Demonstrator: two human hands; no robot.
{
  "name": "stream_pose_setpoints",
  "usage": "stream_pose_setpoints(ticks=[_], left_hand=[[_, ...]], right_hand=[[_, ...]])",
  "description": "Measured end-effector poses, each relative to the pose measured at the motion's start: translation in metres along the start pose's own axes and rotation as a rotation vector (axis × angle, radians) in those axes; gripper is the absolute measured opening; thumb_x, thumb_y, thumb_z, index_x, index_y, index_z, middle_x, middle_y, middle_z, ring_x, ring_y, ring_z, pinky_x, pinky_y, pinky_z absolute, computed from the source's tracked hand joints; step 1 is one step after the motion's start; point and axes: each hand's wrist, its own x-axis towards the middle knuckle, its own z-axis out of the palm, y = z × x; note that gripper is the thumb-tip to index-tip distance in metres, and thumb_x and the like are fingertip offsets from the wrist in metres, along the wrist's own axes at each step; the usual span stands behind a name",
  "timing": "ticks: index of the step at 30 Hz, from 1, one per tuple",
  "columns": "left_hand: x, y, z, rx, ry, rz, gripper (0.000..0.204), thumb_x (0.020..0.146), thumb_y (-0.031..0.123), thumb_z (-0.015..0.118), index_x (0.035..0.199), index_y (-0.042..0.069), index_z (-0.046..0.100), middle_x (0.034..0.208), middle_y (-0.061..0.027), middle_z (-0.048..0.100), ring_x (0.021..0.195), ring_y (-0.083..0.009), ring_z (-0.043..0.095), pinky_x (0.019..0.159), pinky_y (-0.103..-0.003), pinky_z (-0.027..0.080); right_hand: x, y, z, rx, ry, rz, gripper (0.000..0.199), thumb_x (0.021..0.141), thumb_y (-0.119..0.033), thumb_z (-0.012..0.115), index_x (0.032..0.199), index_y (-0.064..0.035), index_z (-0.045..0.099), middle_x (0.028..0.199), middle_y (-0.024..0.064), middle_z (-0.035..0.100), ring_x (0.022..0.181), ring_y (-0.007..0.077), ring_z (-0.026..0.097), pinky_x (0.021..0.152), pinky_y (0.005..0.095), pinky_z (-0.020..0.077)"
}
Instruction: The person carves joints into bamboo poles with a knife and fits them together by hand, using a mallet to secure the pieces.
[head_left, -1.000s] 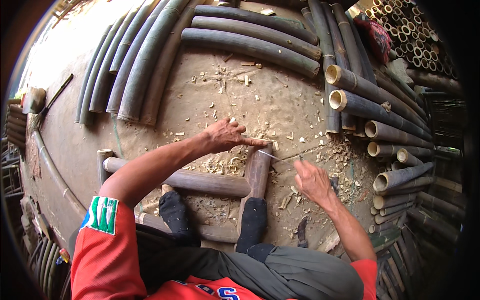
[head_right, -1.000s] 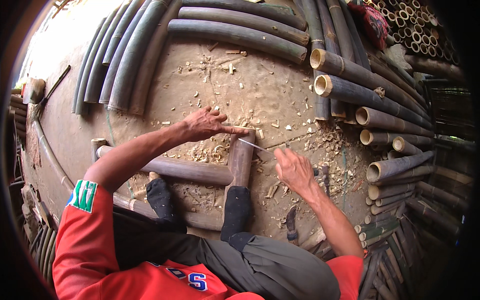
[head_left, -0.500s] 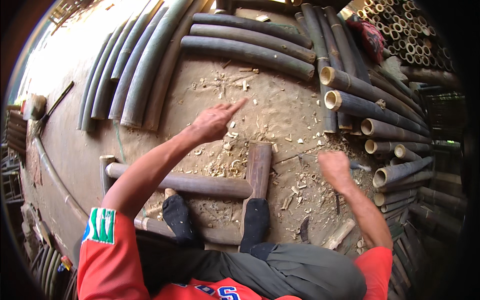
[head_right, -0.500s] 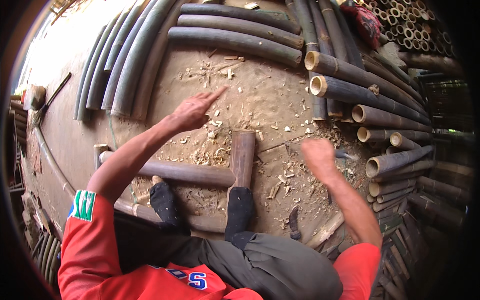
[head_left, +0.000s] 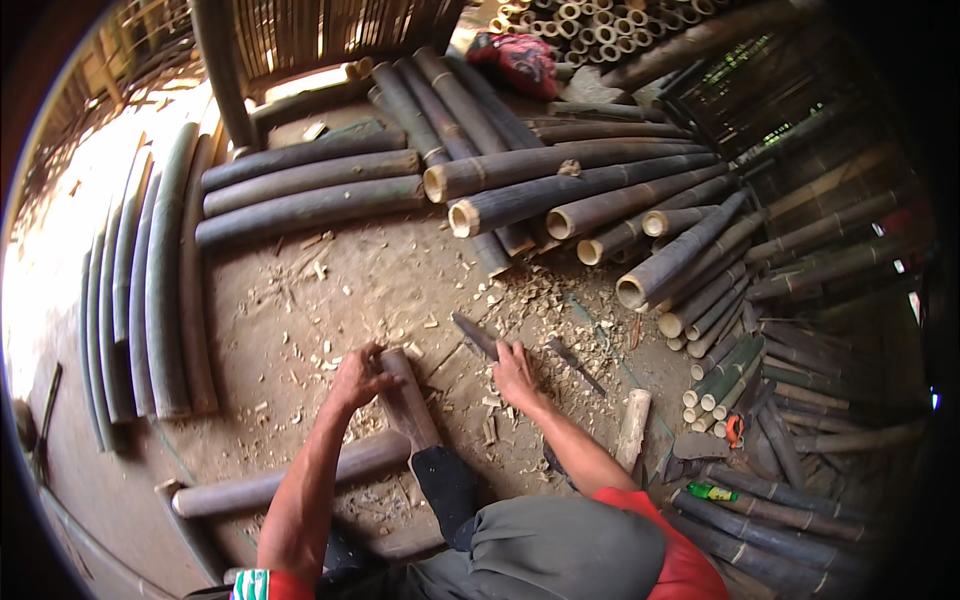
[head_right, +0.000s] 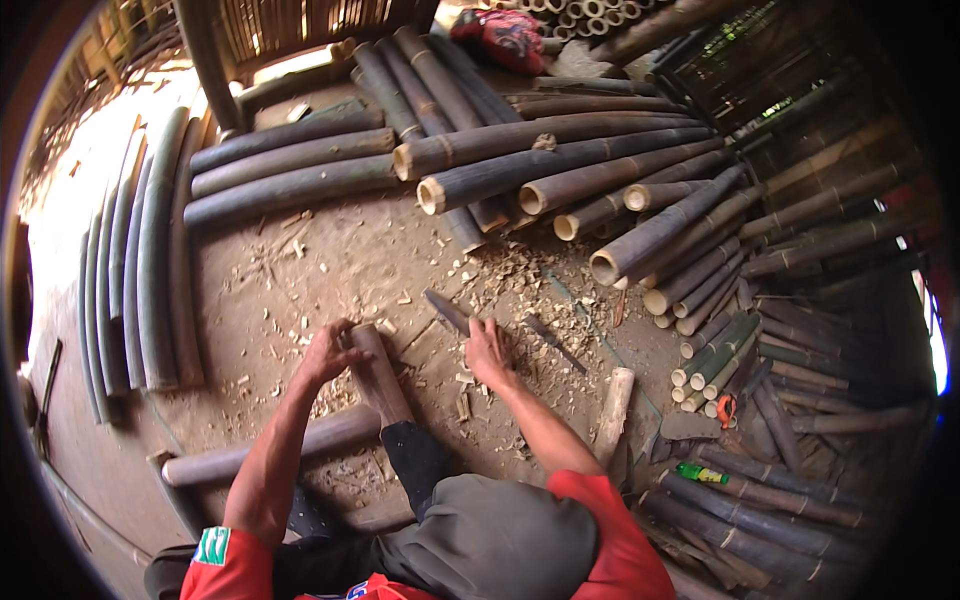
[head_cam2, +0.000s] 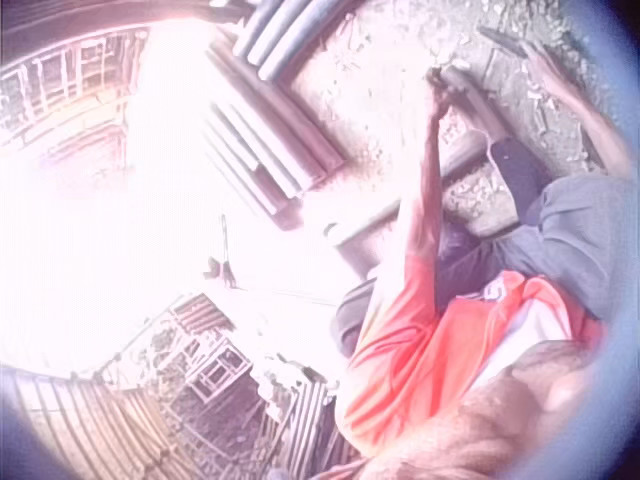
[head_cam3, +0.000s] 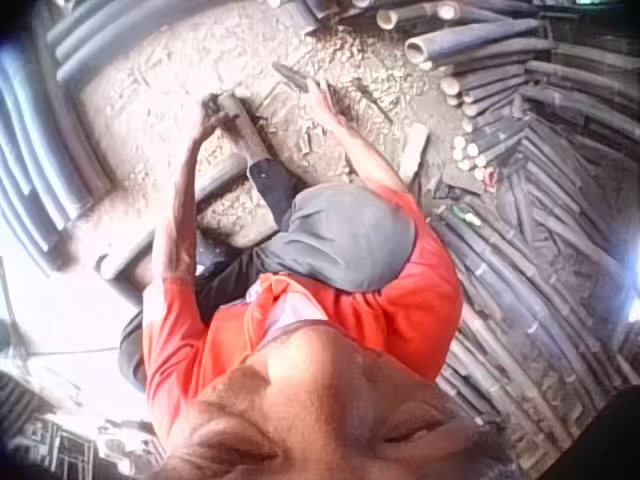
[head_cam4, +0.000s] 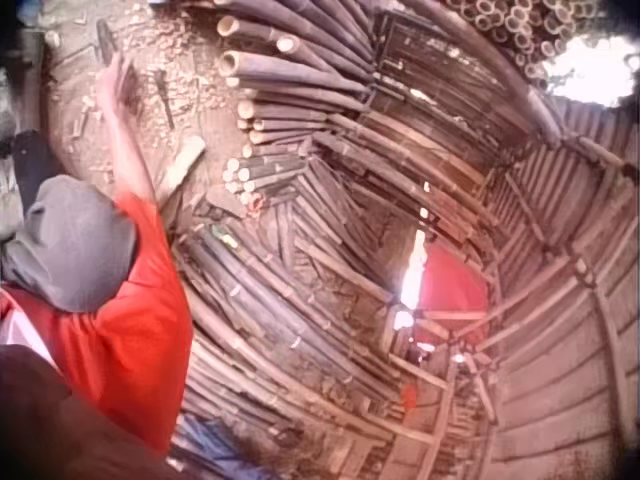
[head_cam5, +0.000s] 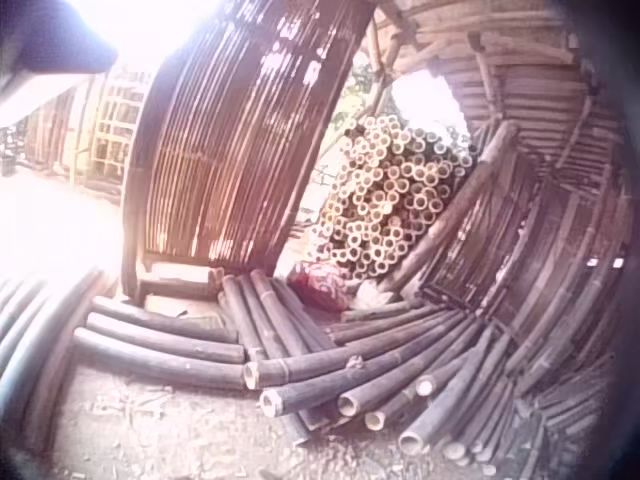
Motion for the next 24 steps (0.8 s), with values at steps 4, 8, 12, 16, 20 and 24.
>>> stream_pose_setpoints(ticks=[4,8,12,16,20,24], left_hand=[[-0.002,-0.007,-0.012,0.080,0.043,0.005,0.073,0.067,0.035,0.097,0.125,-0.003,0.071,0.106,-0.0233,0.077,0.099,-0.0330,0.076,0.087,-0.045,0.057],[-0.002,-0.001,-0.009,0.043,0.056,-0.020,0.069,0.064,0.031,0.099,0.119,-0.004,0.074,0.106,-0.0222,0.078,0.099,-0.0326,0.076,0.087,-0.044,0.057],[-0.006,0.010,-0.011,0.063,0.050,-0.056,0.069,0.064,0.029,0.100,0.119,-0.004,0.074,0.103,-0.0207,0.079,0.095,-0.0308,0.076,0.085,-0.043,0.058],[-0.007,0.006,-0.017,0.077,0.087,-0.053,0.066,0.066,0.026,0.099,0.120,-0.004,0.074,0.103,-0.0199,0.079,0.095,-0.0282,0.077,0.085,-0.042,0.059],[-0.001,0.001,0.001,-0.013,0.035,-0.057,0.065,0.067,0.025,0.098,0.120,-0.005,0.074,0.102,-0.0195,0.080,0.095,-0.0268,0.077,0.086,-0.042,0.059],[-0.003,-0.008,-0.003,0.001,0.063,-0.029,0.062,0.068,0.023,0.098,0.119,-0.005,0.074,0.100,-0.0187,0.080,0.094,-0.0270,0.077,0.085,-0.042,0.059]], right_hand=[[-0.002,-0.019,0.007,0.022,0.081,-0.057,0.042,0.098,-0.012,0.061,0.137,0.0009,0.057,0.125,0.0239,0.051,0.116,0.0369,0.053,0.097,0.0530,0.0462],[0.001,-0.002,0.025,0.051,0.181,-0.149,0.029,0.096,-0.009,0.060,0.122,0.0023,0.060,0.120,0.0246,0.057,0.112,0.0413,0.057,0.095,0.0565,0.0479],[0.003,-0.009,0.035,-0.042,0.311,-0.134,0.035,0.098,-0.017,0.063,0.129,0.0001,0.061,0.120,0.0192,0.058,0.110,0.0339,0.056,0.094,0.0510,0.0477],[0.009,-0.020,0.016,0.278,0.344,0.109,0.040,0.101,-0.021,0.066,0.135,-0.0022,0.059,0.129,0.0178,0.059,0.116,0.0312,0.058,0.099,0.0487,0.0496],[0.027,0.054,0.001,0.654,0.552,0.298,0.034,0.103,-0.019,0.063,0.135,-0.0058,0.060,0.123,0.0142,0.066,0.107,0.0237,0.066,0.088,0.0378,0.0574],[0.044,0.095,-0.057,1.159,1.047,0.654,0.035,0.105,-0.033,0.056,0.127,-0.0057,0.054,0.115,0.0156,0.059,0.095,0.0245,0.055,0.088,0.0402,0.0503]])
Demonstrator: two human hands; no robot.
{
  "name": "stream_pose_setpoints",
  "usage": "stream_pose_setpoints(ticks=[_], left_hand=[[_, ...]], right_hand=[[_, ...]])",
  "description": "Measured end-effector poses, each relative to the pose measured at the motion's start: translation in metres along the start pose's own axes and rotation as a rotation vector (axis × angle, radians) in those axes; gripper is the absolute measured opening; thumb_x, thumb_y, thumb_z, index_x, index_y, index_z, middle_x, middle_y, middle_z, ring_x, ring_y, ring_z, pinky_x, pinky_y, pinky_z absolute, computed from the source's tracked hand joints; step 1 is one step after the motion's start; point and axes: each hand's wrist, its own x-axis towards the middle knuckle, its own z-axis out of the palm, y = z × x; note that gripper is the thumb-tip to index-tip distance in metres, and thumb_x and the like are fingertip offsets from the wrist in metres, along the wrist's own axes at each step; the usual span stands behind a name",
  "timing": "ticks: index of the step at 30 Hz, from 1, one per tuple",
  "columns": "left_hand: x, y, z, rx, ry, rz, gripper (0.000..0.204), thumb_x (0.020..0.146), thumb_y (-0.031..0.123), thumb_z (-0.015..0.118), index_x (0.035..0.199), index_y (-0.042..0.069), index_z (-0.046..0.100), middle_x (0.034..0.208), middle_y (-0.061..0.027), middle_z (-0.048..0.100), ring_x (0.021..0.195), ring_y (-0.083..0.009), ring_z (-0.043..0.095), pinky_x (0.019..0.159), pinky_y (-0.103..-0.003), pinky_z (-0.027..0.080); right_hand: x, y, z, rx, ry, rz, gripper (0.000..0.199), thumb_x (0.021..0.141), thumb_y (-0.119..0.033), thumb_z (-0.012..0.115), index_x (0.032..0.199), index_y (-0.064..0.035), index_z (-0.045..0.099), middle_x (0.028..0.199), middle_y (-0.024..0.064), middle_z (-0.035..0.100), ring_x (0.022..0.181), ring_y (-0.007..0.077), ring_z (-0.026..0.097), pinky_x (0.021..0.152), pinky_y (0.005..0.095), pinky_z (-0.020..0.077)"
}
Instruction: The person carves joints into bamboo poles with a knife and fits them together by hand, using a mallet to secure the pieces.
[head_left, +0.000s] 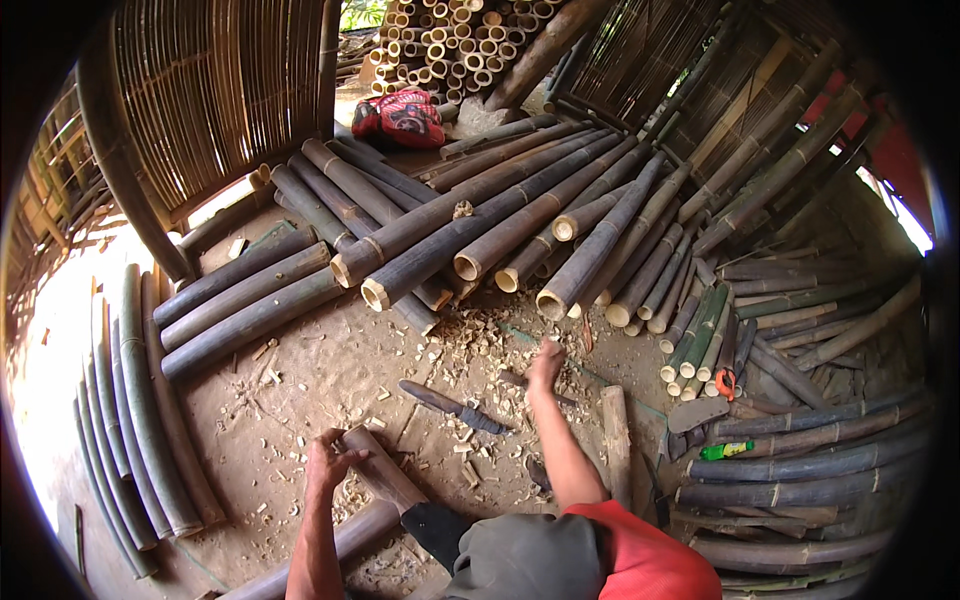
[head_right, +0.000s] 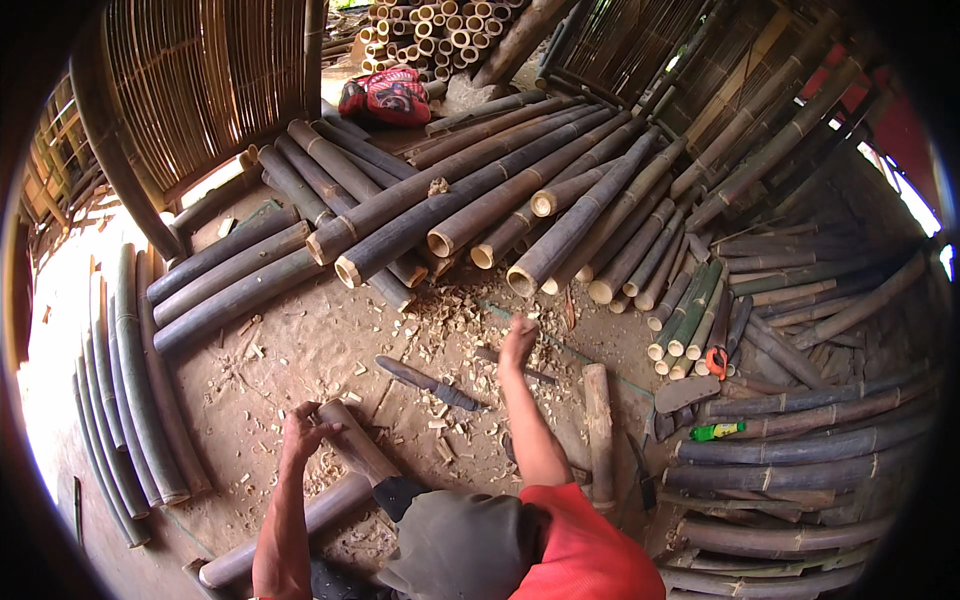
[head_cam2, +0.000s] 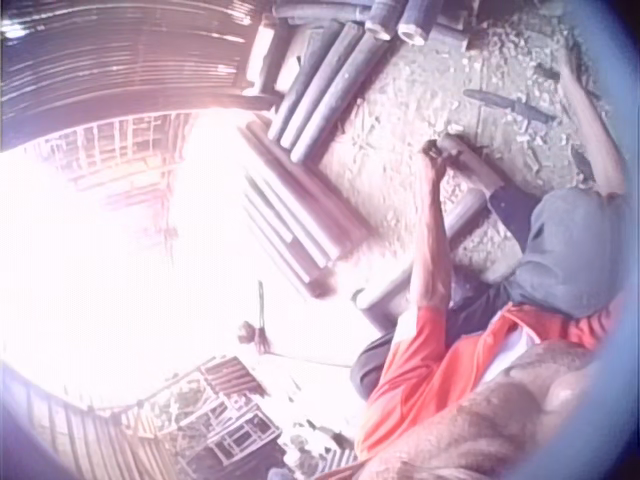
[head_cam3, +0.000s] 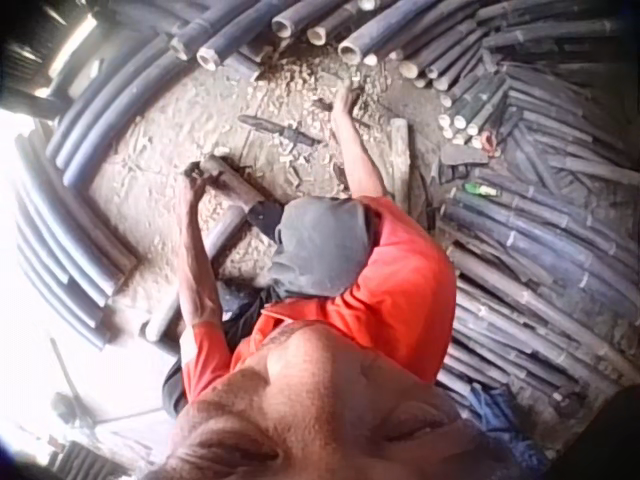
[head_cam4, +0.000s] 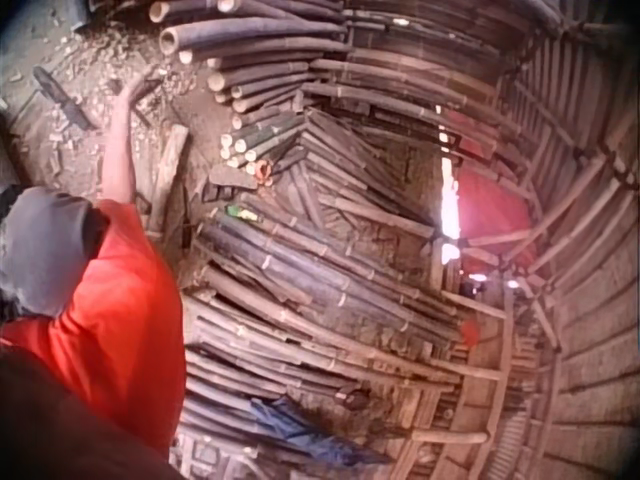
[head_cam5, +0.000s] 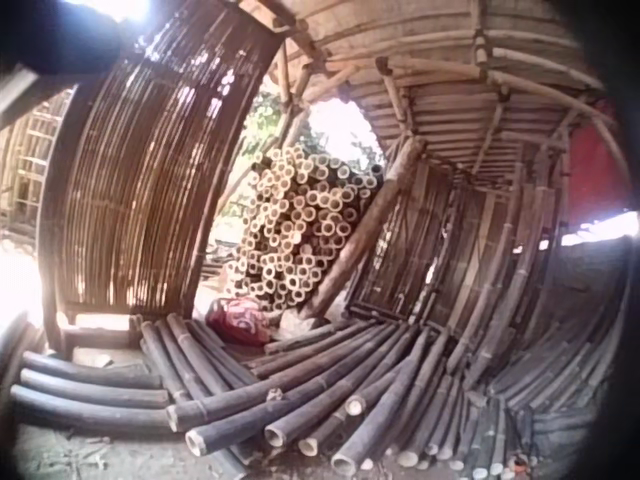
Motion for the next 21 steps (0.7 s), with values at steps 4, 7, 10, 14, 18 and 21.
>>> stream_pose_setpoints(ticks=[4,7,10,14,18,21], left_hand=[[-0.004,0.015,-0.004,-0.015,-0.016,-0.030,0.064,0.069,0.025,0.099,0.119,-0.005,0.074,0.099,-0.0179,0.080,0.092,-0.0266,0.076,0.084,-0.042,0.059],[-0.004,0.011,-0.013,-0.007,-0.015,-0.141,0.067,0.069,0.028,0.099,0.121,-0.003,0.074,0.098,-0.0177,0.079,0.091,-0.0267,0.076,0.083,-0.042,0.058],[-0.001,0.006,0.010,0.007,-0.041,-0.082,0.070,0.068,0.032,0.099,0.124,-0.001,0.073,0.100,-0.0183,0.079,0.091,-0.0276,0.076,0.083,-0.043,0.059],[0.004,-0.025,-0.009,0.061,0.099,0.035,0.060,0.070,0.020,0.098,0.119,-0.005,0.073,0.078,-0.0089,0.074,0.065,-0.0135,0.066,0.060,-0.033,0.053],[-0.002,-0.005,0.003,0.063,0.067,-0.015,0.064,0.069,0.025,0.099,0.121,-0.003,0.073,0.076,-0.0097,0.073,0.064,-0.0128,0.064,0.060,-0.033,0.052],[-0.002,-0.004,0.005,0.054,0.058,0.006,0.066,0.069,0.026,0.100,0.122,-0.003,0.073,0.075,-0.0107,0.073,0.063,-0.0126,0.063,0.060,-0.033,0.051]], right_hand=[[0.052,-0.051,-0.035,0.075,0.120,-0.390,0.055,0.099,-0.041,0.066,0.133,-0.0001,0.053,0.125,0.0224,0.055,0.116,0.0377,0.054,0.101,0.0503,0.0426],[0.046,-0.076,-0.032,-0.113,0.018,-0.512,0.063,0.093,-0.035,0.073,0.140,-0.0018,0.047,0.132,0.0244,0.056,0.125,0.0413,0.055,0.107,0.0512,0.0427],[0.109,-0.044,-0.061,-0.547,0.029,-0.589,0.076,0.088,-0.033,0.079,0.146,-0.0028,0.041,0.141,0.0280,0.057,0.132,0.0449,0.055,0.109,0.0529,0.0442],[0.087,-0.075,-0.022,-0.671,-0.134,-0.341,0.082,0.084,-0.041,0.085,0.143,-0.0014,0.044,0.125,0.0286,0.069,0.116,0.0478,0.067,0.099,0.0562,0.0521],[0.119,-0.073,-0.044,-0.869,-0.110,-0.317,0.046,0.093,-0.041,0.073,0.121,-0.0053,0.067,0.118,0.0268,0.073,0.111,0.0479,0.069,0.092,0.0552,0.0537],[0.132,-0.061,-0.043,-0.937,-0.076,-0.399,0.037,0.096,-0.038,0.065,0.116,-0.0088,0.073,0.118,0.0241,0.074,0.108,0.0465,0.070,0.090,0.0559,0.0552]])
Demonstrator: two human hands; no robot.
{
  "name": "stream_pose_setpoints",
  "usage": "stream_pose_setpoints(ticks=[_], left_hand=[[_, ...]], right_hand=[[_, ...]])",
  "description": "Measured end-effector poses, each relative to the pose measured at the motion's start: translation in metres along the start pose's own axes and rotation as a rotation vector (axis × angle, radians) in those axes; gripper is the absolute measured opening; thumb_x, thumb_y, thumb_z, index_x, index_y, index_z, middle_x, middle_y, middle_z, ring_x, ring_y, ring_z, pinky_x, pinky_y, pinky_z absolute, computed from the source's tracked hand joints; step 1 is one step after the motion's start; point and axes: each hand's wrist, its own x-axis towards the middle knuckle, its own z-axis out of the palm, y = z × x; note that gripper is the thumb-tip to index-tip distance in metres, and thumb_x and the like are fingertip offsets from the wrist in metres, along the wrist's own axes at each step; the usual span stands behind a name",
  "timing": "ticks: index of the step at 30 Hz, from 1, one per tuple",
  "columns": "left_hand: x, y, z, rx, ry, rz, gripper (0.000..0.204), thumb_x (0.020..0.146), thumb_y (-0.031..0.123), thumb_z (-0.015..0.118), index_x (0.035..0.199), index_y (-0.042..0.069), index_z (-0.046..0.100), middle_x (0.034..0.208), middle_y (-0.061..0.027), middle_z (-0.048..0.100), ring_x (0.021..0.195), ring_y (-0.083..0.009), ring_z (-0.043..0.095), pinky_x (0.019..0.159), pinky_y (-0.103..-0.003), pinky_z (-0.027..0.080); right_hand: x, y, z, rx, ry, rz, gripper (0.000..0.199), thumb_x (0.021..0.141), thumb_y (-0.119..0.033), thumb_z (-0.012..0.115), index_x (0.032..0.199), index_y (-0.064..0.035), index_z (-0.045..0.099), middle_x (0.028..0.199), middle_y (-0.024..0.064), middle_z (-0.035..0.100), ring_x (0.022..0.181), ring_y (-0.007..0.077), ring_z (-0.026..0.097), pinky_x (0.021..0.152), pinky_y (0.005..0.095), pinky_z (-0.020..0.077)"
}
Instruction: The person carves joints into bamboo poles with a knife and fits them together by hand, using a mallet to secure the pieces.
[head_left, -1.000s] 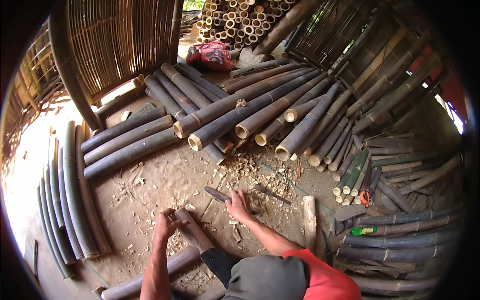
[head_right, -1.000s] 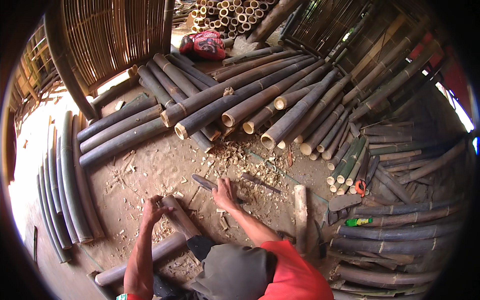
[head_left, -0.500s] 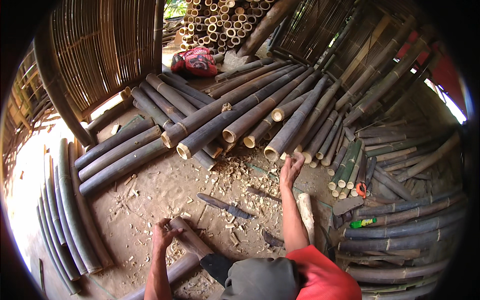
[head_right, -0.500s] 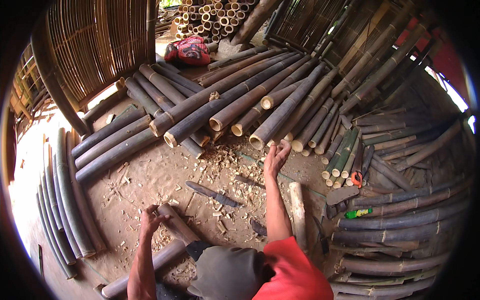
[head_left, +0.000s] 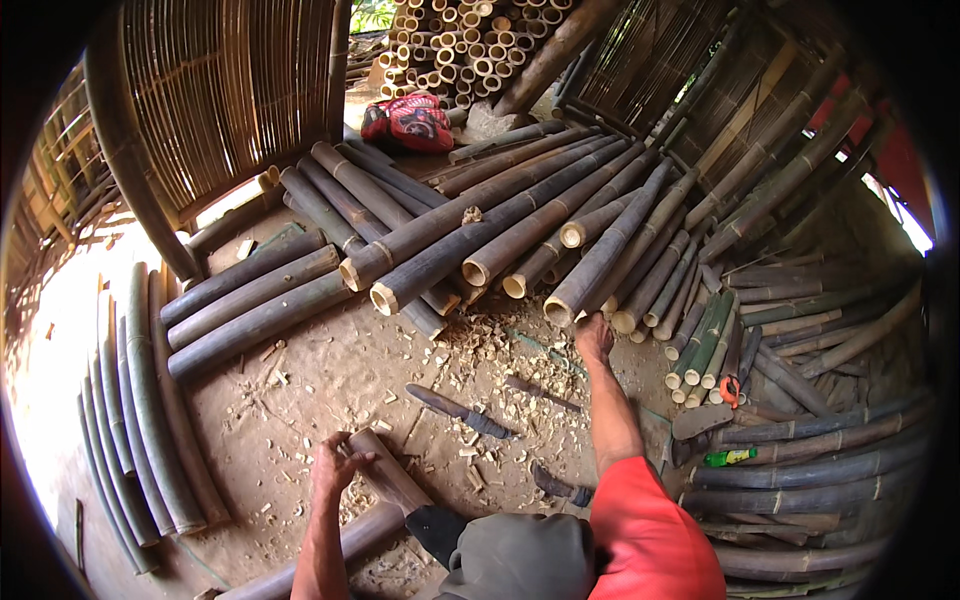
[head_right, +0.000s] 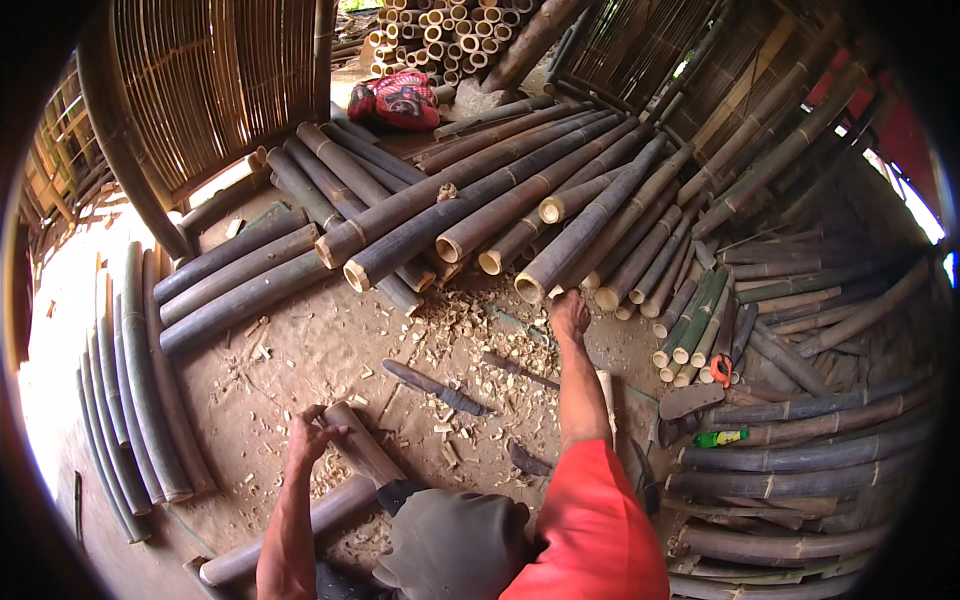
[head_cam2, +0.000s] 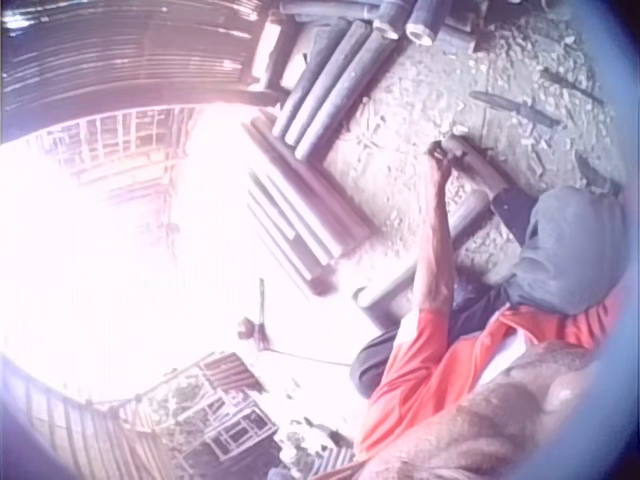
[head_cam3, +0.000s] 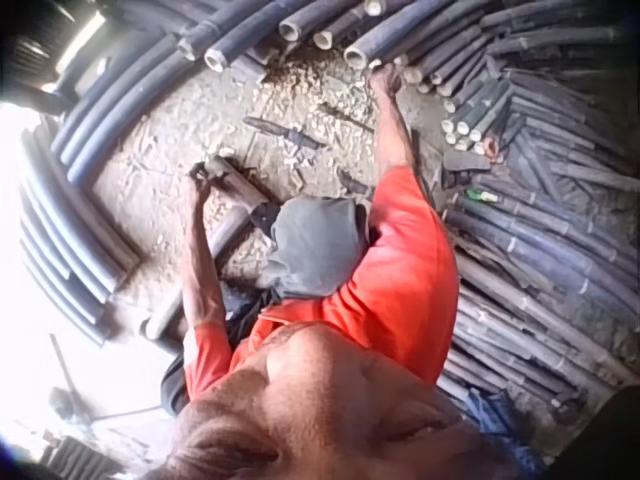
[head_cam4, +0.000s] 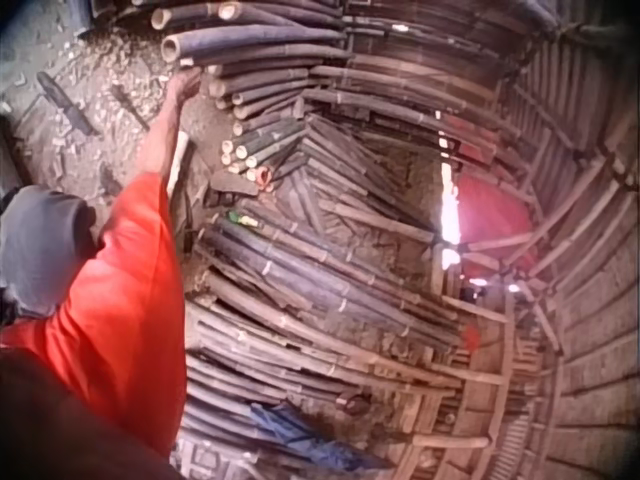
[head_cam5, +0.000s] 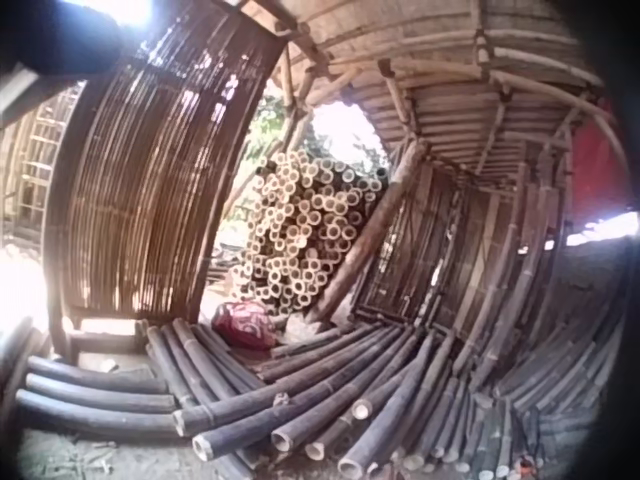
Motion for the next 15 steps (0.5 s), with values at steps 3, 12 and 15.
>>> stream_pose_setpoints(ticks=[3,12,15], left_hand=[[-0.003,0.008,-0.006,0.022,-0.009,-0.085,0.068,0.068,0.026,0.100,0.123,-0.004,0.073,0.076,-0.0097,0.073,0.063,-0.0122,0.063,0.060,-0.033,0.052],[-0.023,0.020,0.005,0.394,0.300,0.118,0.089,0.070,0.029,0.098,0.145,0.003,0.057,0.136,-0.0277,0.062,0.128,-0.0399,0.060,0.108,-0.048,0.049],[-0.024,0.058,0.017,0.312,0.350,0.256,0.095,0.072,0.024,0.097,0.151,0.003,0.048,0.147,-0.0267,0.052,0.136,-0.0424,0.052,0.113,-0.051,0.045]], right_hand=[[-0.002,-0.011,0.002,-0.056,-0.008,-0.011,0.035,0.095,-0.035,0.063,0.117,-0.0088,0.074,0.119,0.0241,0.074,0.110,0.0458,0.070,0.092,0.0553,0.0552],[-0.037,-0.001,-0.017,0.109,0.002,0.069,0.042,0.095,-0.034,0.061,0.109,0.0047,0.071,0.114,0.0304,0.072,0.112,0.0489,0.068,0.095,0.0560,0.0524],[-0.090,0.013,-0.005,0.222,0.037,0.052,0.045,0.095,-0.034,0.061,0.104,0.0095,0.069,0.106,0.0338,0.071,0.107,0.0520,0.067,0.093,0.0569,0.0518]])
